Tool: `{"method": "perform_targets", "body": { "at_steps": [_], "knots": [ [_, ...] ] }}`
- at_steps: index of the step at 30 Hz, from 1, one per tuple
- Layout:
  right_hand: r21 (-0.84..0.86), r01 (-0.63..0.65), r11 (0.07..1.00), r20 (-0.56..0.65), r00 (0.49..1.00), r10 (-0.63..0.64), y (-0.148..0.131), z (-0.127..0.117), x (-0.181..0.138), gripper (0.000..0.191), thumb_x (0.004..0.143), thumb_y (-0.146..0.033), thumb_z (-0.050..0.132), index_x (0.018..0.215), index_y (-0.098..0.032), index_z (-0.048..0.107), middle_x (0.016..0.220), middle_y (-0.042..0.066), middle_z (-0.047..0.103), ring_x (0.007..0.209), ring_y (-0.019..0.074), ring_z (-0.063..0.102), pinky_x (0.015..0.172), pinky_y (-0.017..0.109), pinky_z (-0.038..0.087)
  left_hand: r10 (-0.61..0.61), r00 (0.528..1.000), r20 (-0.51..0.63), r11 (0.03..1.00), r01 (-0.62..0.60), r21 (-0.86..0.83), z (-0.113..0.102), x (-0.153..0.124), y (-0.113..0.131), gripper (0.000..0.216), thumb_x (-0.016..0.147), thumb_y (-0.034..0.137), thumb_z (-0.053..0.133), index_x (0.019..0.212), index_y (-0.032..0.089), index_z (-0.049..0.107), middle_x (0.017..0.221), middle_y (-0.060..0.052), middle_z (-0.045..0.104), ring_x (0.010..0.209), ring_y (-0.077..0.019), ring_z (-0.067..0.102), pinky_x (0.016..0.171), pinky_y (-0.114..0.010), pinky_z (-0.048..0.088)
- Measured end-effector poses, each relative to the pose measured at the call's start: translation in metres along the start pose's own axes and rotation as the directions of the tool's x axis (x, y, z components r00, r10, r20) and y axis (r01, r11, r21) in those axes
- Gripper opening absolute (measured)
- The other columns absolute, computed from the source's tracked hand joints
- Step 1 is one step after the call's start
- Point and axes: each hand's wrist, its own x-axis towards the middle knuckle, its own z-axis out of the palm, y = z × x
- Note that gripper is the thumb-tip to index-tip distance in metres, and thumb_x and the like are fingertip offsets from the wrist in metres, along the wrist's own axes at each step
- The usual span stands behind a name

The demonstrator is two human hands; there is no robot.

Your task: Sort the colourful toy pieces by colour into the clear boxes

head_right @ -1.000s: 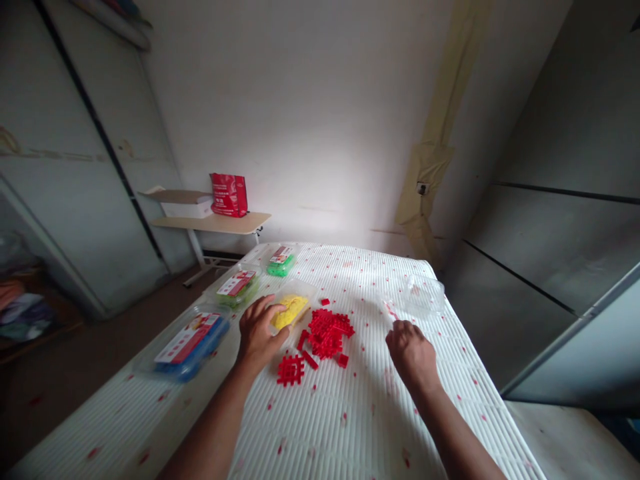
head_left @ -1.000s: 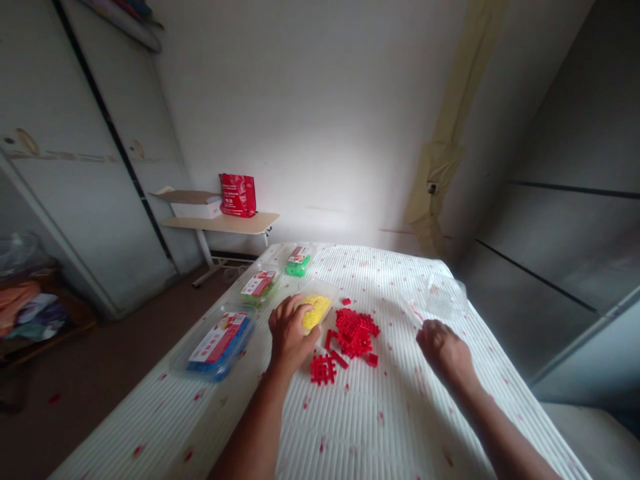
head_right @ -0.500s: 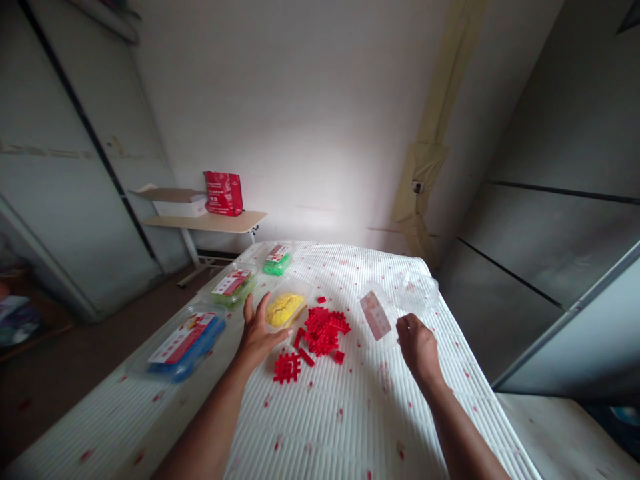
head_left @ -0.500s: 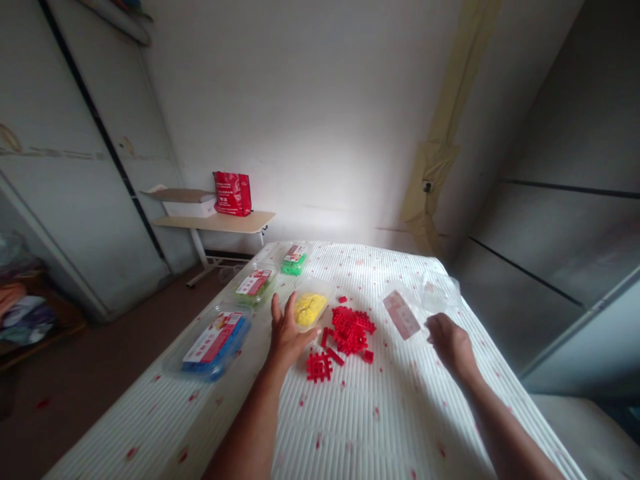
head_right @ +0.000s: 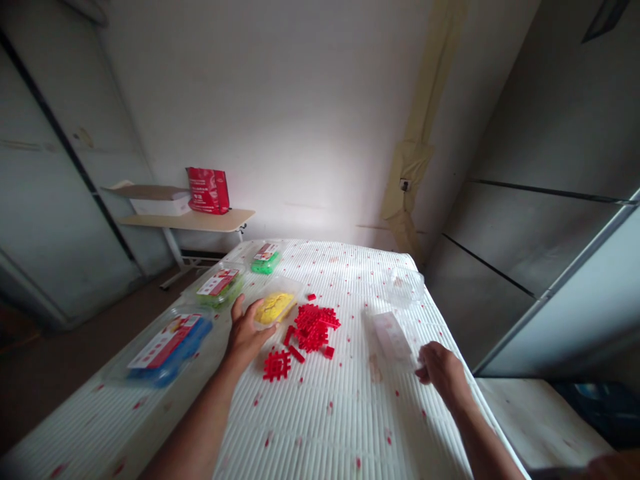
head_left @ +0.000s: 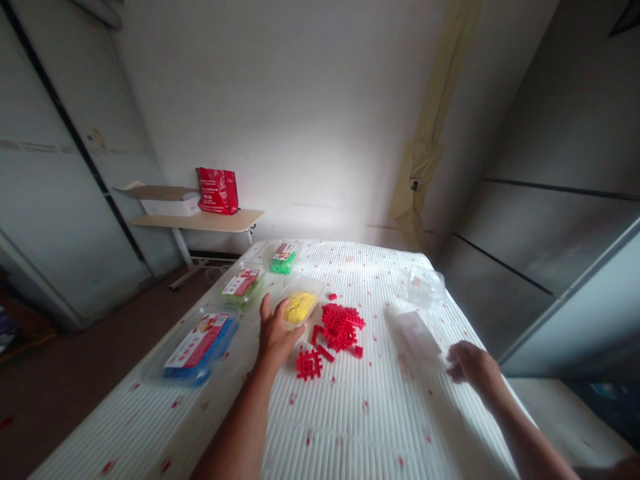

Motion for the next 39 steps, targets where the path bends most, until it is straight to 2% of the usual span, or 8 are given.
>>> {"method": "perform_targets", "body": {
  "at_steps": [4,12,16,20,26,32,36,39],
  "knots": [
    [-0.527,0.053,0.848,-0.062,0.993,-0.1,0.023,-0.006,-0.01,0.027,0.083,-0.025,0.037,0.065,-0.018,0.057,0.06,0.01,0.063,0.059,0.0223,0.065,0.054,0.029,0.043,-0.011,1.0,-0.009,1.0,0.011,0.015,-0.005,-0.001,0.009,0.058,0.06,0.028,0.069,0.114,0.021,0.051,0.145,-0.009,0.012,0.132,-0.0297,0.029,0.108,-0.038,0.03],
    [-0.704,0.041,0.709,-0.037,0.995,-0.094,-0.008,-0.011,-0.022,0.026,0.084,-0.032,0.038,0.078,-0.022,0.061,0.077,0.01,0.069,0.065,0.026,0.067,0.051,0.03,0.041,-0.192,0.975,-0.109,0.975,0.177,-0.134,0.001,-0.001,0.011,0.094,0.059,0.031,0.073,0.138,0.024,0.023,0.143,-0.016,0.014,0.136,-0.0354,0.017,0.106,-0.05,0.029],
    [-0.62,0.317,0.718,0.025,0.923,-0.385,-0.045,0.008,-0.018,0.025,0.083,-0.029,0.039,0.086,-0.021,0.062,0.085,0.008,0.07,0.069,0.0218,0.066,0.056,0.029,0.045,-0.143,0.974,-0.176,0.969,0.102,-0.223,0.003,0.0,0.007,0.093,0.059,0.029,0.073,0.138,0.024,0.024,0.137,-0.014,0.028,0.133,-0.0333,0.025,0.107,-0.05,0.028],
    [-0.339,0.625,0.703,0.099,0.767,-0.634,-0.1,0.046,-0.02,0.027,0.083,-0.023,0.04,0.1,-0.019,0.062,0.094,0.008,0.068,0.073,0.0171,0.066,0.063,0.027,0.049,-0.052,0.973,-0.226,0.962,-0.012,-0.273,-0.003,-0.001,0.012,0.094,0.06,0.025,0.073,0.139,0.024,0.023,0.139,-0.013,0.031,0.131,-0.0314,0.029,0.109,-0.048,0.025],
    [0.038,0.835,0.549,0.156,0.538,-0.828,-0.179,0.105,-0.031,0.027,0.083,-0.014,0.044,0.104,-0.019,0.06,0.102,0.007,0.064,0.084,0.0148,0.063,0.073,0.026,0.049,-0.064,0.977,-0.203,0.963,0.007,-0.27,-0.011,-0.006,0.022,0.094,0.061,0.024,0.073,0.14,0.024,0.023,0.136,-0.014,0.039,0.124,-0.0316,0.041,0.102,-0.047,0.035],
    [0.105,0.83,0.548,0.152,0.532,-0.833,-0.201,0.137,-0.031,0.023,0.077,-0.013,0.052,0.098,-0.018,0.06,0.098,0.006,0.063,0.072,0.0122,0.06,0.064,0.023,0.046,0.103,0.964,-0.246,0.97,-0.152,-0.188,-0.012,-0.009,0.026,0.099,0.059,0.03,0.075,0.141,0.02,0.02,0.131,-0.017,0.041,0.119,-0.0316,0.044,0.096,-0.047,0.04],
    [0.067,0.812,0.58,0.145,0.567,-0.811,-0.193,0.14,-0.031,0.011,0.077,-0.017,0.055,0.087,-0.018,0.06,0.083,0.003,0.062,0.064,0.011,0.057,0.058,0.021,0.041,0.26,0.931,-0.256,0.958,-0.283,-0.054,-0.011,-0.01,0.031,0.097,0.061,0.03,0.075,0.141,0.019,0.021,0.127,-0.017,0.045,0.115,-0.032,0.046,0.093,-0.048,0.041],
    [0.01,0.836,0.548,0.139,0.541,-0.829,-0.188,0.138,-0.031,0.006,0.081,-0.018,0.053,0.082,-0.018,0.059,0.076,0.002,0.061,0.063,0.0108,0.055,0.058,0.02,0.038,0.337,0.906,-0.255,0.938,-0.348,0.002,-0.009,-0.011,0.034,0.095,0.063,0.033,0.073,0.141,0.018,0.02,0.126,-0.017,0.046,0.115,-0.0321,0.046,0.094,-0.048,0.04]
  ]
}}
